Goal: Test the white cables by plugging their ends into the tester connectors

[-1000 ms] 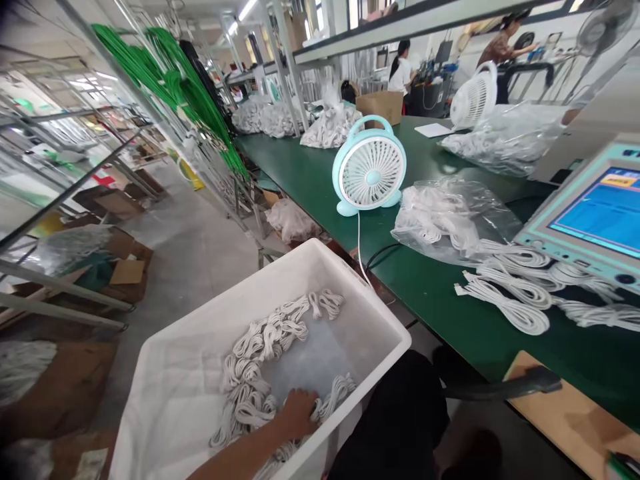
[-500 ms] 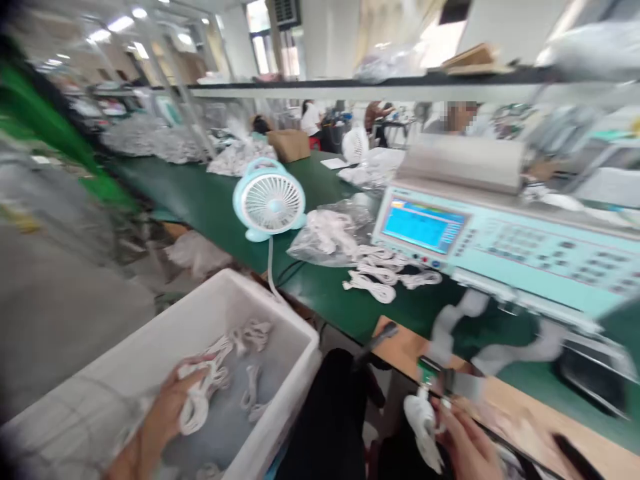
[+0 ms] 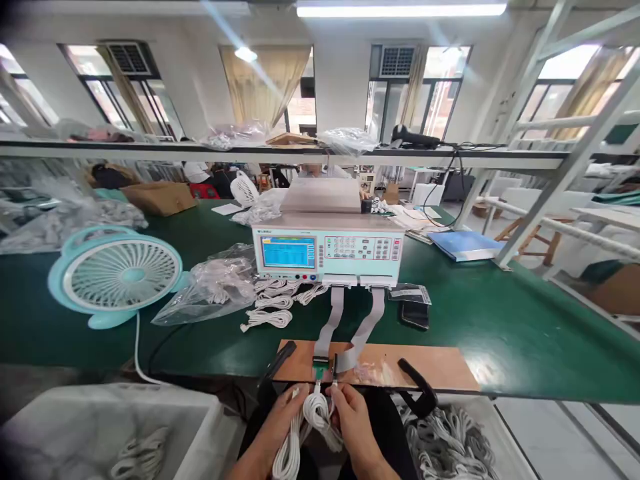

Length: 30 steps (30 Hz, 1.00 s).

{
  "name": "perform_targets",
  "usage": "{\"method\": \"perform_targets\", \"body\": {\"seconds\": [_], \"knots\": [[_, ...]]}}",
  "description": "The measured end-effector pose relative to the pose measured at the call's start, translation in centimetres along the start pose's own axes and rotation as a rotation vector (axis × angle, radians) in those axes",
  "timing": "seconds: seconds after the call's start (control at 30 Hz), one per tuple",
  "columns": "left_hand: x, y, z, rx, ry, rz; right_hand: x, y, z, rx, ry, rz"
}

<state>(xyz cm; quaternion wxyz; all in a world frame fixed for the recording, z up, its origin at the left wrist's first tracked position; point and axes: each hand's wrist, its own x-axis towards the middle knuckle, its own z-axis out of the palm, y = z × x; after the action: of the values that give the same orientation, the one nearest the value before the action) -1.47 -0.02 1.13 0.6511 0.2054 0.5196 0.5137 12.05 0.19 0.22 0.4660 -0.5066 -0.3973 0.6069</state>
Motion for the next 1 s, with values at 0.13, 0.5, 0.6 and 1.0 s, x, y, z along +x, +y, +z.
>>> {"method": "perform_targets", "body": {"seconds": [0.13,0.5,0.6,1.0], "knots": [[0.9,-1.0,0.7,-0.059,-0.087,-0.031,0.5,0.4,0.1,-0.019,0.024,-0.07],[-2.8,-3.3,1.5,-0.19,-0.083,-0.179,-3.9,-0.5,-8.1,-0.283,0.024,-0.165],[-4.0,-2.8,1.7,-0.326,-0.017,-0.247,-5.1,-1.9,-15.8,-0.764,0.073,-0.163],[-5.4,-3.5,3.3,-0.457,-0.078,-0.24,-7.4,0.2,-5.1,-0.302,-0.458,0.018]]}}
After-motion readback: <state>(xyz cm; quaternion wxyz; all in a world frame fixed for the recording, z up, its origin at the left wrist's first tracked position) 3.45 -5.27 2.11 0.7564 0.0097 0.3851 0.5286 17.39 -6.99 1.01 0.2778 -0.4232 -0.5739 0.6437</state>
